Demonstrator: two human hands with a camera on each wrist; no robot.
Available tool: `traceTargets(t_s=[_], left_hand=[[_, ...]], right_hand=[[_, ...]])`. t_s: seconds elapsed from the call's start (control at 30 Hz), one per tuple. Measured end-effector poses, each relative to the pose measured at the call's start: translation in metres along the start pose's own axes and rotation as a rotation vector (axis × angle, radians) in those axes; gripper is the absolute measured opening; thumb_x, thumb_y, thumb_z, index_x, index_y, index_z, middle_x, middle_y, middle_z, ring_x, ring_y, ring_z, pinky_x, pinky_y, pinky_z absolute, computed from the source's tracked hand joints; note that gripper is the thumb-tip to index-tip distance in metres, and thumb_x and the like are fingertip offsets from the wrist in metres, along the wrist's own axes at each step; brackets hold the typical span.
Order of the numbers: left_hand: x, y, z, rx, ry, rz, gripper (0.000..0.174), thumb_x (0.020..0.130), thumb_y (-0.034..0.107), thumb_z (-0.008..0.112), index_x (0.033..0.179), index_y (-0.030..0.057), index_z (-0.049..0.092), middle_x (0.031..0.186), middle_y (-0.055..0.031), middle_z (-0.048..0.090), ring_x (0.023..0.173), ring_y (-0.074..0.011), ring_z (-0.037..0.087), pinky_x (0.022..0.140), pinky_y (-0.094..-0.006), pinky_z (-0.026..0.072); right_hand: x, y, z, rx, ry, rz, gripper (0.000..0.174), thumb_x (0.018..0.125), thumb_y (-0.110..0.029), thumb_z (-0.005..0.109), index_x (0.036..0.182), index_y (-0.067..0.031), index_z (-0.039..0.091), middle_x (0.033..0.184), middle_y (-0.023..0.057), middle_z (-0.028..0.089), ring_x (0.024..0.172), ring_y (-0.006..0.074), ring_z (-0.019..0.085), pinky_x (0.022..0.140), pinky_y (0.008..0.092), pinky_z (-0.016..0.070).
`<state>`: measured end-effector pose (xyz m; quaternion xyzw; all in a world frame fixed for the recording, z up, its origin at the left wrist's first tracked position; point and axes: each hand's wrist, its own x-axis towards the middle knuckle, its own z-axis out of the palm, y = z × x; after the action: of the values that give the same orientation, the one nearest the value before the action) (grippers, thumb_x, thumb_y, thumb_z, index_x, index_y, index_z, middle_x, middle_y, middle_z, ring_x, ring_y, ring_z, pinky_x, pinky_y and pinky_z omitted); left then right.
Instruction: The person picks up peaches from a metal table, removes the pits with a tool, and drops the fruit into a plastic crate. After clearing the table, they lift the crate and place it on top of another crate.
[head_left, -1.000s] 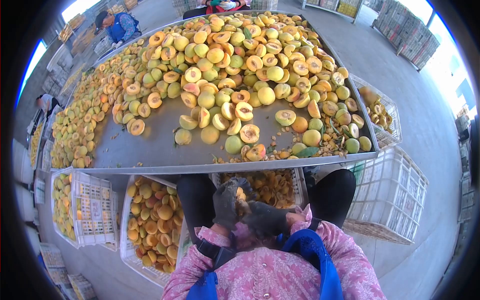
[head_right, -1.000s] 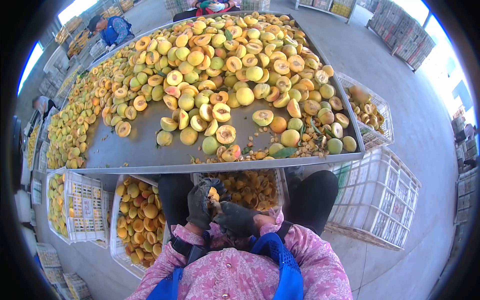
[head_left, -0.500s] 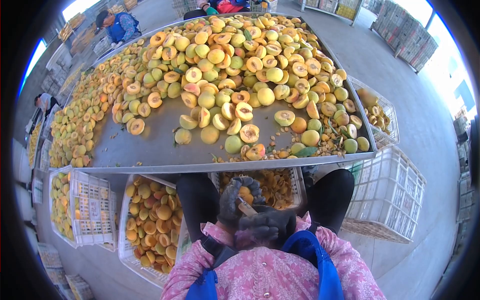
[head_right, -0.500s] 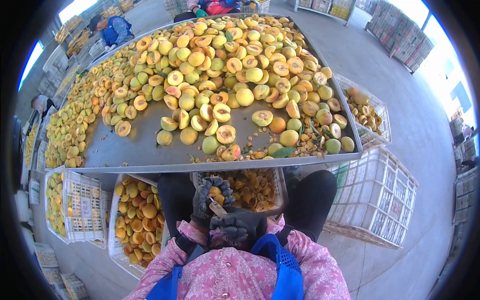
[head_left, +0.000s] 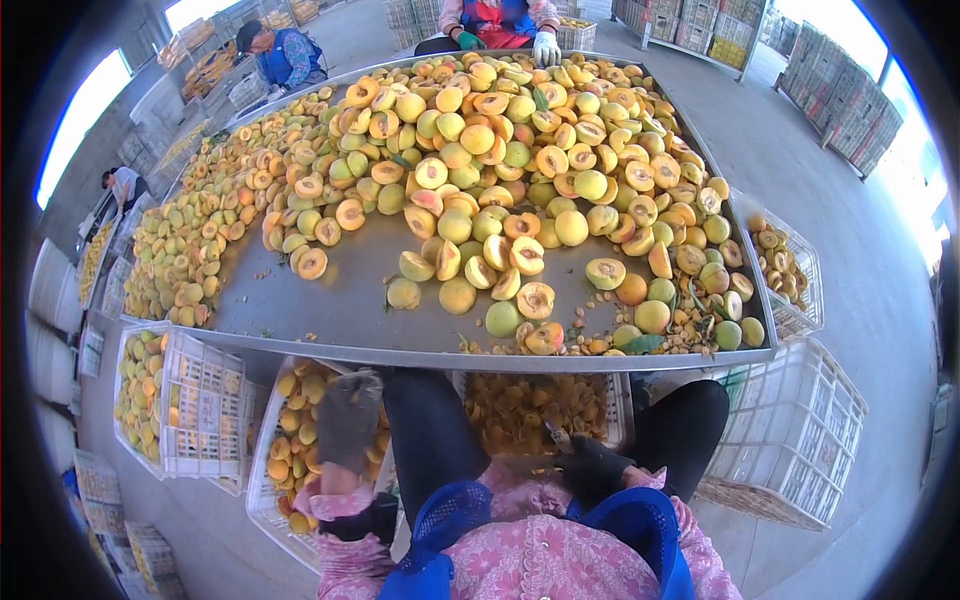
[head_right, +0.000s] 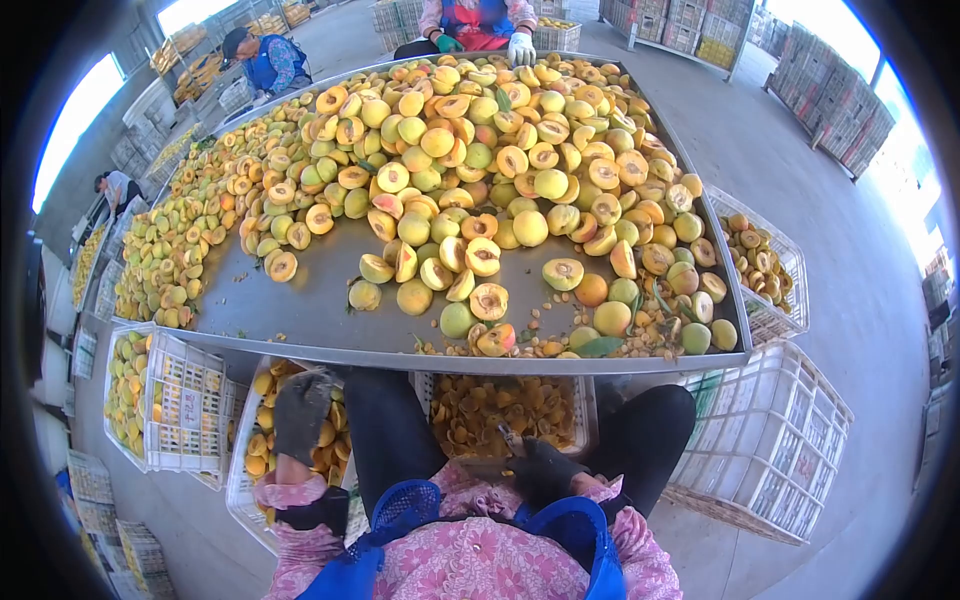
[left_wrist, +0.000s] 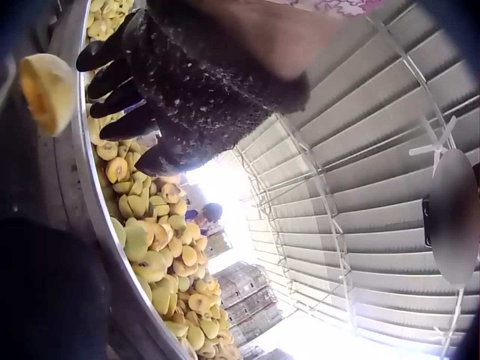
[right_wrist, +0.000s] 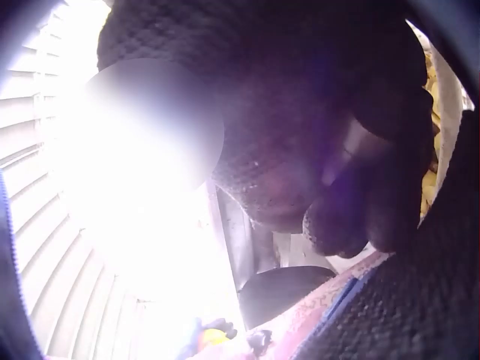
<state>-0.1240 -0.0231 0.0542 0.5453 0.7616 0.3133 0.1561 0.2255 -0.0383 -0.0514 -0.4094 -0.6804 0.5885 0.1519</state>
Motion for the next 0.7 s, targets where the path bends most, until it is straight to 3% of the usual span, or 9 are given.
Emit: traceTargets(t_s=[0.13, 0.2, 0.33, 0.43, 0.5, 0.57, 0.63, 0.67, 0.7], left_hand=[[0.039, -0.014, -0.021, 0.371, 0.168, 0.049, 0.036, 0.083, 0.022, 0.065, 0.111, -0.0011, 0.062, 0.103, -0.0169, 0.067, 0.099, -0.0304, 0.064, 0.088, -0.0374, 0.0485], [0.073, 0.0, -0.003, -0.063, -0.076, -0.028, 0.044, 0.081, 0.026, 0.066, 0.115, -0.0013, 0.059, 0.11, -0.0183, 0.064, 0.107, -0.0325, 0.06, 0.093, -0.0393, 0.0463], [0.143, -0.005, 0.085, 0.272, 0.12, 0.44, 0.05, 0.075, 0.031, 0.07, 0.111, -0.002, 0.061, 0.101, -0.0188, 0.066, 0.095, -0.0359, 0.063, 0.088, -0.0419, 0.0486], [0.165, 0.018, 0.094, 0.357, -0.182, 0.186, 0.042, 0.076, 0.032, 0.071, 0.103, 0.0, 0.064, 0.093, -0.0164, 0.068, 0.091, -0.0374, 0.064, 0.083, -0.0427, 0.0507], [0.162, 0.012, 0.089, 0.229, -0.127, 0.211, 0.032, 0.078, 0.026, 0.069, 0.096, 0.0007, 0.066, 0.092, -0.0137, 0.069, 0.089, -0.0359, 0.065, 0.079, -0.0449, 0.051], [0.16, -0.01, 0.087, -0.738, -0.394, -0.192, 0.033, 0.085, 0.025, 0.06, 0.106, -0.0006, 0.064, 0.094, -0.0157, 0.068, 0.089, -0.0354, 0.065, 0.081, -0.0467, 0.0508], [0.13, 0.008, 0.067, -1.168, -0.542, -0.335, 0.036, 0.088, 0.026, 0.053, 0.11, -0.0021, 0.061, 0.1, -0.0165, 0.066, 0.092, -0.0353, 0.064, 0.085, -0.0482, 0.0496], [0.112, 0.017, 0.061, -1.606, -0.687, -0.474, 0.038, 0.092, 0.026, 0.047, 0.114, -0.0036, 0.058, 0.106, -0.0174, 0.065, 0.096, -0.0351, 0.063, 0.09, -0.0496, 0.0485], [0.1, 0.02, 0.062, -1.606, -0.681, -0.478, 0.038, 0.092, 0.026, 0.047, 0.114, -0.0036, 0.058, 0.106, -0.0174, 0.065, 0.096, -0.0351, 0.063, 0.09, -0.0496, 0.0485]], right_hand=[[0.012, -0.018, 0.004, 0.153, 0.001, 0.151, 0.039, 0.082, -0.017, 0.065, 0.117, -0.0038, 0.051, 0.088, 0.0092, 0.058, 0.079, 0.0214, 0.057, 0.063, 0.0335, 0.0475], [0.013, -0.023, 0.008, 0.218, 0.005, 0.233, 0.039, 0.082, -0.016, 0.065, 0.116, -0.0041, 0.052, 0.089, 0.0098, 0.059, 0.081, 0.0228, 0.057, 0.064, 0.0343, 0.0477], [0.011, -0.027, -0.003, 0.34, 0.034, 0.399, 0.039, 0.08, -0.015, 0.065, 0.115, -0.0046, 0.052, 0.089, 0.011, 0.059, 0.084, 0.0255, 0.057, 0.067, 0.0357, 0.0481], [-0.003, -0.021, -0.012, 0.435, 0.056, 0.531, 0.039, 0.079, -0.014, 0.066, 0.115, -0.005, 0.053, 0.09, 0.0118, 0.059, 0.087, 0.0275, 0.057, 0.069, 0.0368, 0.0484], [0.003, -0.029, -0.012, 0.5, 0.065, 0.617, 0.039, 0.078, -0.013, 0.066, 0.114, -0.0053, 0.054, 0.09, 0.0124, 0.059, 0.089, 0.0288, 0.057, 0.071, 0.0376, 0.0486], [0.003, -0.032, -0.013, 0.566, 0.066, 0.7, 0.039, 0.077, -0.013, 0.066, 0.114, -0.0055, 0.054, 0.09, 0.013, 0.059, 0.091, 0.0302, 0.057, 0.072, 0.0383, 0.0489], [0.003, -0.033, -0.012, 0.599, 0.052, 0.744, 0.039, 0.077, -0.012, 0.066, 0.113, -0.0057, 0.054, 0.09, 0.0133, 0.059, 0.092, 0.0309, 0.057, 0.073, 0.0387, 0.049], [0.002, -0.028, -0.014, 0.251, 0.009, 0.443, 0.04, 0.077, -0.014, 0.067, 0.114, -0.0053, 0.054, 0.09, 0.0131, 0.059, 0.092, 0.0298, 0.057, 0.073, 0.0387, 0.049], [0.005, -0.044, -0.018, -0.093, -0.031, 0.134, 0.042, 0.077, -0.015, 0.067, 0.114, -0.005, 0.053, 0.09, 0.013, 0.059, 0.092, 0.0288, 0.057, 0.072, 0.0387, 0.0491]])
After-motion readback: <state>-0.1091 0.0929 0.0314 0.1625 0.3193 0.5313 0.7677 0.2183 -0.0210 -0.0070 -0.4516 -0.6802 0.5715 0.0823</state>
